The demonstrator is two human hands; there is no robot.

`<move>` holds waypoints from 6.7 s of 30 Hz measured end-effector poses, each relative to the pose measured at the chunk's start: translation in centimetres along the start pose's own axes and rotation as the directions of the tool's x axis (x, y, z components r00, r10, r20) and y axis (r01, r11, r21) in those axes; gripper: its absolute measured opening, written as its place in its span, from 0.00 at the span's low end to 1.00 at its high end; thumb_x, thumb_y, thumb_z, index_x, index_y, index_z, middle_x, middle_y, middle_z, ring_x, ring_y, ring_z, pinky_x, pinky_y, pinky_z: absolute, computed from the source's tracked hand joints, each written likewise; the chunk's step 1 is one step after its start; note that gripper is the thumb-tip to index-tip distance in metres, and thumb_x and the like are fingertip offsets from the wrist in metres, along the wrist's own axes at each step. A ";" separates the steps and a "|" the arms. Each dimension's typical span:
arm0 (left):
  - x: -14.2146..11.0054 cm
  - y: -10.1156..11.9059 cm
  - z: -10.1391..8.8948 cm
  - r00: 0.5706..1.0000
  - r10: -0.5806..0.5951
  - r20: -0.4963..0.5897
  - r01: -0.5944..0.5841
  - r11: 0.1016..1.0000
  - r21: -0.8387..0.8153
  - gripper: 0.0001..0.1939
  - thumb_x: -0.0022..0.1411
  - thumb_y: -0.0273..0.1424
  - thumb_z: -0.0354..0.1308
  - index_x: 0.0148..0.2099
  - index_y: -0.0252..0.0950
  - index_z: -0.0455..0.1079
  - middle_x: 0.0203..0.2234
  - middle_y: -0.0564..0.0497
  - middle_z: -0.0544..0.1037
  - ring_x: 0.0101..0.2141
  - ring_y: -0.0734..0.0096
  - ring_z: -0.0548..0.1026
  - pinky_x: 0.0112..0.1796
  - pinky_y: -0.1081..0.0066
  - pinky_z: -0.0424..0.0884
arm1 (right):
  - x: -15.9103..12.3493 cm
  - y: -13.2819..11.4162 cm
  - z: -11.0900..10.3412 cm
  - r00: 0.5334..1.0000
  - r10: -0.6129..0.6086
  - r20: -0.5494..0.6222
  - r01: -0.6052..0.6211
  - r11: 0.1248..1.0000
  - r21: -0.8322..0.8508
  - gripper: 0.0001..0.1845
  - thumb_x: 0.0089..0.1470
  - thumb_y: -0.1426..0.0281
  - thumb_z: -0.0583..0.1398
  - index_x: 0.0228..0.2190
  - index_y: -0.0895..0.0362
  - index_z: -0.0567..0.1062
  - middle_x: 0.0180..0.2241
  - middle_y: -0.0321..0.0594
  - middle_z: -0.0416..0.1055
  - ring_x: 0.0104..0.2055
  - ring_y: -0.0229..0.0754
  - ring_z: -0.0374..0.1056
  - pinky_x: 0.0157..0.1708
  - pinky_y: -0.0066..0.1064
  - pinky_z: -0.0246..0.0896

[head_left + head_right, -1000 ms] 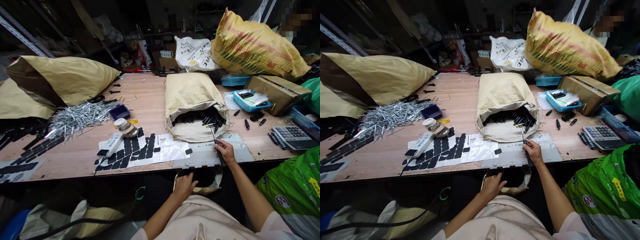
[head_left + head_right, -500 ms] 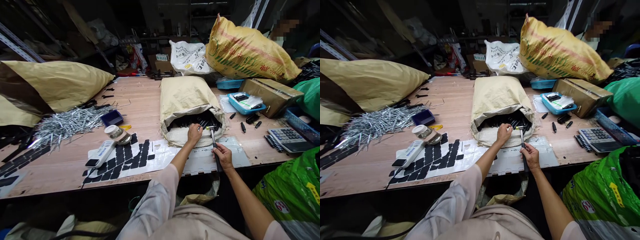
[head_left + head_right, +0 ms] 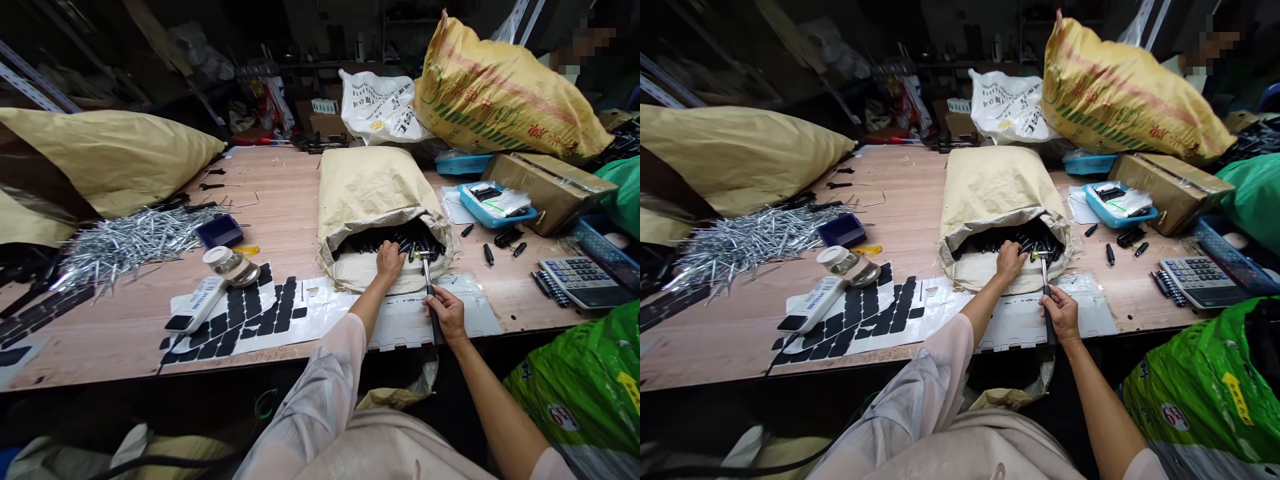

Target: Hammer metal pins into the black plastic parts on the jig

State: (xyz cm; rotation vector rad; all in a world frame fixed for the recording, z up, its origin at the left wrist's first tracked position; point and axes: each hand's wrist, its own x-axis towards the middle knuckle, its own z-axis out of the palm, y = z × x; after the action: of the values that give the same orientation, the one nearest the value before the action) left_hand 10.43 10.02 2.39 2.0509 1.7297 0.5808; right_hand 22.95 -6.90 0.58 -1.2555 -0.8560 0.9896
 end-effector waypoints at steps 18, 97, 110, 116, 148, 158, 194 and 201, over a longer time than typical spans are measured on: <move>-7.1 -5.8 -1.7 0.991 0.122 0.055 -0.106 0.967 -0.231 0.11 0.58 0.36 0.65 0.44 0.42 0.80 0.35 0.51 0.74 0.42 0.65 0.72 0.42 0.69 0.68 | -0.2 0.3 -0.1 0.995 0.060 0.074 -0.042 0.974 -0.223 0.30 0.42 0.59 0.69 0.46 0.62 0.81 0.22 0.33 0.71 0.18 0.34 0.61 0.16 0.28 0.63; -5.0 -7.8 -9.6 0.925 -0.328 -0.190 0.359 0.920 0.160 0.16 0.67 0.32 0.56 0.56 0.38 0.65 0.40 0.41 0.78 0.41 0.53 0.76 0.40 0.61 0.67 | 0.1 0.0 -1.1 0.993 0.066 0.096 -0.056 0.993 -0.103 0.27 0.43 0.57 0.69 0.43 0.61 0.77 0.23 0.36 0.75 0.16 0.36 0.64 0.16 0.30 0.61; -6.7 -5.3 -3.1 0.997 0.010 0.080 -0.003 0.996 -0.094 0.10 0.58 0.39 0.67 0.43 0.46 0.79 0.40 0.51 0.76 0.46 0.62 0.73 0.39 0.68 0.66 | -0.1 0.9 -1.4 0.993 0.043 0.106 -0.021 0.980 -0.197 0.30 0.44 0.56 0.69 0.46 0.61 0.78 0.25 0.36 0.75 0.17 0.36 0.65 0.17 0.30 0.65; -6.8 -6.1 -2.9 0.998 0.033 0.059 -0.025 0.991 -0.132 0.11 0.59 0.40 0.66 0.44 0.48 0.79 0.38 0.53 0.74 0.44 0.66 0.73 0.38 0.70 0.64 | -0.3 0.8 -1.1 0.990 0.037 0.139 0.007 0.952 -0.306 0.31 0.45 0.57 0.68 0.48 0.62 0.79 0.26 0.37 0.75 0.18 0.35 0.64 0.17 0.29 0.64; -6.8 -6.7 -2.5 0.995 0.068 -0.070 -0.087 0.942 -0.323 0.10 0.56 0.37 0.68 0.41 0.43 0.79 0.36 0.53 0.73 0.38 0.69 0.73 0.37 0.71 0.68 | 0.6 0.2 -0.2 0.994 0.030 0.103 -0.020 0.995 -0.096 0.25 0.46 0.58 0.69 0.42 0.61 0.79 0.23 0.37 0.75 0.17 0.36 0.64 0.16 0.29 0.59; -24.8 -9.4 -4.5 0.740 0.665 -0.099 -0.670 0.717 -0.193 0.11 0.65 0.39 0.59 0.43 0.38 0.77 0.22 0.52 0.74 0.23 0.72 0.71 0.28 0.71 0.65 | 0.7 0.1 -0.1 0.992 0.036 0.123 -0.029 0.998 -0.060 0.25 0.45 0.58 0.69 0.42 0.61 0.78 0.22 0.36 0.75 0.16 0.36 0.64 0.18 0.30 0.60; -1.1 -1.1 -0.5 0.996 -0.017 -0.091 -0.001 0.982 -0.189 0.14 0.62 0.26 0.62 0.50 0.38 0.70 0.41 0.46 0.76 0.45 0.61 0.71 0.49 0.64 0.65 | 0.4 0.6 0.6 0.997 -0.035 -0.062 0.028 0.993 -0.113 0.28 0.46 0.55 0.68 0.44 0.61 0.78 0.24 0.38 0.75 0.18 0.37 0.65 0.19 0.31 0.62; -6.5 -6.1 -2.6 0.996 0.087 0.020 -0.082 0.982 -0.172 0.09 0.58 0.28 0.63 0.43 0.40 0.77 0.37 0.50 0.73 0.44 0.63 0.70 0.47 0.67 0.67 | 0.5 0.1 0.8 0.999 -0.007 -0.038 0.002 0.993 -0.115 0.26 0.45 0.57 0.67 0.43 0.60 0.78 0.24 0.36 0.74 0.18 0.36 0.63 0.19 0.30 0.61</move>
State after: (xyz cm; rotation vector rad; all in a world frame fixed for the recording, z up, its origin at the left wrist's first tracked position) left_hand 2.97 4.63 0.85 2.0095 1.5268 0.6991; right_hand 22.41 -6.13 0.60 -1.3659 -0.8964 0.9206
